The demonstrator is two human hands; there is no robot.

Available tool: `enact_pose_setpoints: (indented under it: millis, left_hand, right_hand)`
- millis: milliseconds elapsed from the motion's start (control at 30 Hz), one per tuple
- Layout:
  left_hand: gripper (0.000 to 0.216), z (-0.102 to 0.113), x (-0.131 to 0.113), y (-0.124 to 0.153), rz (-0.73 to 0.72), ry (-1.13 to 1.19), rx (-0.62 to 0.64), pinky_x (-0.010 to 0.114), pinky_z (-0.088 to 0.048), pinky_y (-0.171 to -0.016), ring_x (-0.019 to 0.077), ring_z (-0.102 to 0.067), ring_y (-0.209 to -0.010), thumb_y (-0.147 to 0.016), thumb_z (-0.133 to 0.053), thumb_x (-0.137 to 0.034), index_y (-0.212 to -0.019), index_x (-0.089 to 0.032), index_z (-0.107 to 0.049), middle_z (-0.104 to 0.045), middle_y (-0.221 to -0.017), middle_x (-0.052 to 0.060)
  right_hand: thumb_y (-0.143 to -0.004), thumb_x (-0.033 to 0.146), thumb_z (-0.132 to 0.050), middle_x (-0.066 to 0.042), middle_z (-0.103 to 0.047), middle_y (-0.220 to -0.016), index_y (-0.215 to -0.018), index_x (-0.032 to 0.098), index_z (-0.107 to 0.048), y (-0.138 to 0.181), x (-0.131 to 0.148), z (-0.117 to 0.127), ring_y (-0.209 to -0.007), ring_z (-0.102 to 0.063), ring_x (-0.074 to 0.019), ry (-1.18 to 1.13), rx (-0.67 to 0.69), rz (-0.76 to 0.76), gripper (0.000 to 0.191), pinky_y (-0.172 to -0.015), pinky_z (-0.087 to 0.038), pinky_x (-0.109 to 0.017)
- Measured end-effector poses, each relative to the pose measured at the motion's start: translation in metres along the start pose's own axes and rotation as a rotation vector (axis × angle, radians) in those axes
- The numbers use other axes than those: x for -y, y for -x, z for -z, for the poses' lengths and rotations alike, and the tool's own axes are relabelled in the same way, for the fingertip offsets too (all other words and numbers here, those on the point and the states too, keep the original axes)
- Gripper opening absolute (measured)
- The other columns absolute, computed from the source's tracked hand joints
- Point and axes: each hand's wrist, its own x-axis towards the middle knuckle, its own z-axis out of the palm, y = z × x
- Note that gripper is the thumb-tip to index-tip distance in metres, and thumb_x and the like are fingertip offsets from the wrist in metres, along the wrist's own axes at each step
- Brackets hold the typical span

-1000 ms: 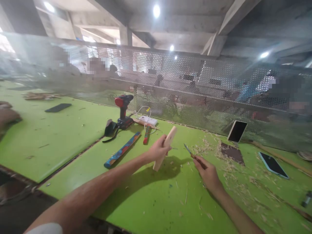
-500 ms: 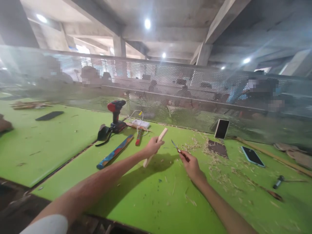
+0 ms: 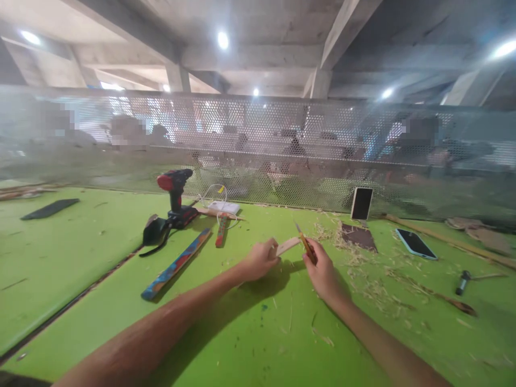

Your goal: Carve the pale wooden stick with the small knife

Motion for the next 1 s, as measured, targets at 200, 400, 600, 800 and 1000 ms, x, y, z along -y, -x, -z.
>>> enact_pose_setpoints:
  millis: [200, 400, 600, 800, 1000]
  left_hand:
    - [0.014, 0.008, -0.001, -0.002, 0.068, 0.002, 0.029, 0.029, -0.043, -0.062, 0.0177, -0.059, -0.068, -0.086, -0.071, -0.025, -0.095, -0.020, -0.061, -0.066, -0.084, 0.002]
    - [0.016, 0.004, 0.001, -0.003, 0.081, 0.058, 0.032, 0.029, -0.046, -0.061, 0.0195, -0.062, -0.067, -0.088, -0.071, -0.021, -0.103, -0.019, -0.064, -0.070, -0.087, 0.005]
    - [0.015, 0.001, -0.006, 0.001, 0.022, -0.003, -0.026, 0.031, -0.043, -0.066, 0.0215, -0.060, -0.077, -0.089, -0.068, -0.016, -0.100, -0.022, -0.059, -0.069, -0.089, 0.007]
    - [0.016, -0.002, -0.016, 0.009, -0.018, -0.082, 0.040, 0.034, -0.045, -0.070, 0.0239, -0.059, -0.076, -0.088, -0.067, -0.019, -0.098, -0.024, -0.055, -0.066, -0.087, 0.006]
    - [0.019, -0.012, -0.013, 0.020, -0.065, -0.125, 0.014, 0.034, -0.046, -0.073, 0.0233, -0.057, -0.071, -0.092, -0.076, -0.031, -0.099, -0.025, -0.059, -0.063, -0.083, 0.004]
  right_hand:
    - [-0.093, 0.046, -0.069, -0.012, -0.079, -0.110, -0.128, 0.029, -0.074, -0.004, -0.007, 0.002, -0.099, -0.077, -0.0331, 0.021, -0.029, -0.045, 0.039, -0.083, -0.060, -0.046]
    - [-0.091, 0.049, -0.071, -0.012, -0.080, -0.107, -0.125, 0.029, -0.075, -0.006, -0.013, 0.008, -0.094, -0.075, -0.0334, 0.036, -0.105, -0.065, 0.039, -0.079, -0.060, -0.046]
    - [-0.086, 0.053, -0.070, -0.014, -0.079, -0.109, -0.123, 0.024, -0.074, -0.030, -0.014, 0.016, -0.095, -0.073, -0.0320, 0.025, -0.190, -0.045, 0.047, -0.081, -0.059, -0.046]
    - [-0.080, 0.062, -0.074, -0.012, -0.078, -0.098, -0.110, 0.020, -0.075, -0.062, 0.000, 0.017, -0.083, -0.068, -0.0274, -0.007, -0.230, -0.016, 0.052, -0.075, -0.056, -0.041]
    - [-0.085, 0.083, -0.070, -0.004, -0.065, -0.069, -0.086, 0.022, -0.077, -0.035, 0.001, 0.003, -0.059, -0.053, -0.0204, -0.121, 0.032, -0.074, 0.062, -0.052, -0.040, -0.032]
